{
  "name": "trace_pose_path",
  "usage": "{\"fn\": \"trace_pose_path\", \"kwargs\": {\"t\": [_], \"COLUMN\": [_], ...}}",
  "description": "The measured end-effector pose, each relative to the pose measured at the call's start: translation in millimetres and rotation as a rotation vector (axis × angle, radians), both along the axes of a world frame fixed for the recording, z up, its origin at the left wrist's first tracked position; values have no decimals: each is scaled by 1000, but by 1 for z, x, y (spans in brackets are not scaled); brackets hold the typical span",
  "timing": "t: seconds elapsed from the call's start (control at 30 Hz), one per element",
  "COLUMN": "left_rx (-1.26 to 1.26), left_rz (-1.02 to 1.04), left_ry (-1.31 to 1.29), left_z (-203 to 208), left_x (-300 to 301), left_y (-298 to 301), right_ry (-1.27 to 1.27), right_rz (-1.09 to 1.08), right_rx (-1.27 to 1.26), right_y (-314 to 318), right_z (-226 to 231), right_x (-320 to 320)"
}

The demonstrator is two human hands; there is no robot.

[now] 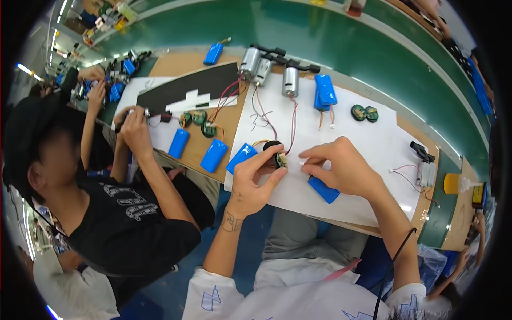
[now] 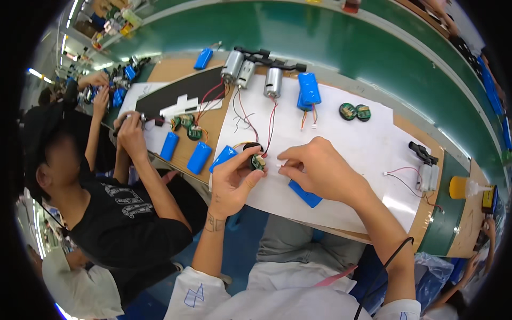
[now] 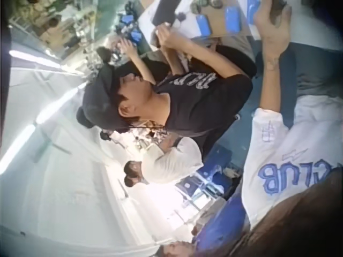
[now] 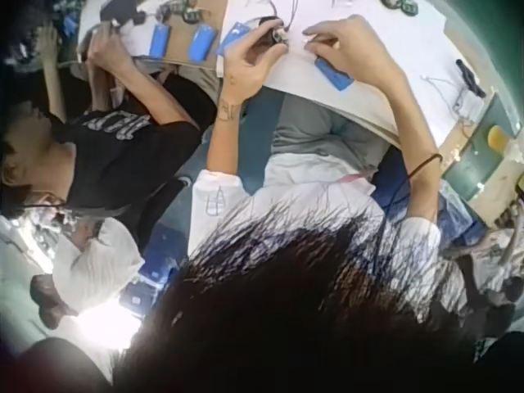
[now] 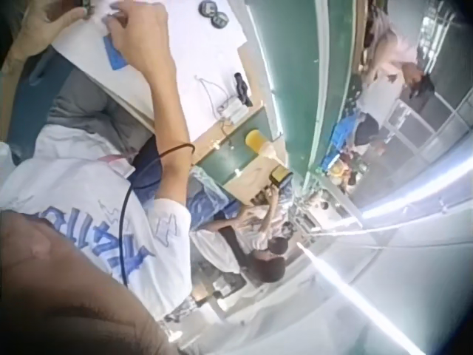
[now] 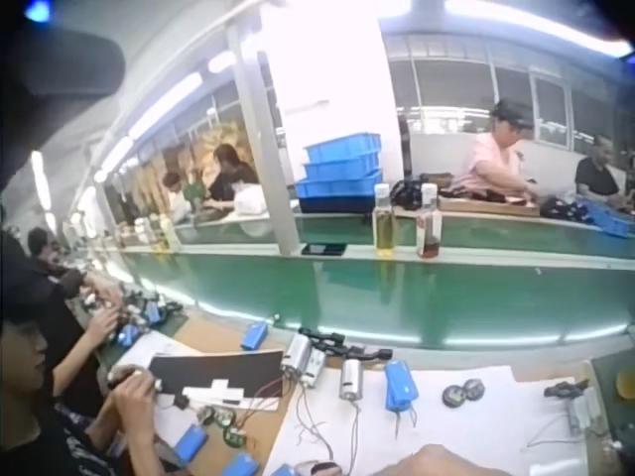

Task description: The person assembles electronic components by hand, connecting wires and connectors between battery packs, circuit boards, and motors, and arranging the components on the work surface.

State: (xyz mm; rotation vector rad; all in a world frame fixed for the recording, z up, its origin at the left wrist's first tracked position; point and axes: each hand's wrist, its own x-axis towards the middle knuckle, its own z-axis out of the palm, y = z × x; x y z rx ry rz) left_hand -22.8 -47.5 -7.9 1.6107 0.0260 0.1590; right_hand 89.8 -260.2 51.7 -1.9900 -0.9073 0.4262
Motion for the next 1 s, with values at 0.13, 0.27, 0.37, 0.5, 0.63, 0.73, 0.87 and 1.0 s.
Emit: {"fn": "trace_pose_path", "kwargs": {"t": [0.13,0.27,0.37,0.5,0.63,0.73,0.87,1.0], "left_rx": [-53,-117,-130,-140,-166,-194,-218,-215], "left_rz": [-32,-2,28,46,65,72,81,128], "left_ry": [-12,-55,-93,-89,-88,-60,-64,-59], "left_z": [-3,-1,-2,-1,0,5,1,1], "left_x": [1,4,5,2,3,1,0,-3], "left_y": [2,-8,-9,-10,-9,-12,-8,-9], "right_ry": [17,70,48,-125,-225,-285,-497,-705], "right_rz": [-38,-211,-307,-414,-269,-204,-140,-223], "right_rx": [109,346,506,476,317,222,139,149], "right_y": [-21,-30,-10,2,-10,-24,-23,-10], "right_z": [28,53,77,66,18,-1,-5,-3], "right_x": [7,26,51,86,62,41,31,9]}}
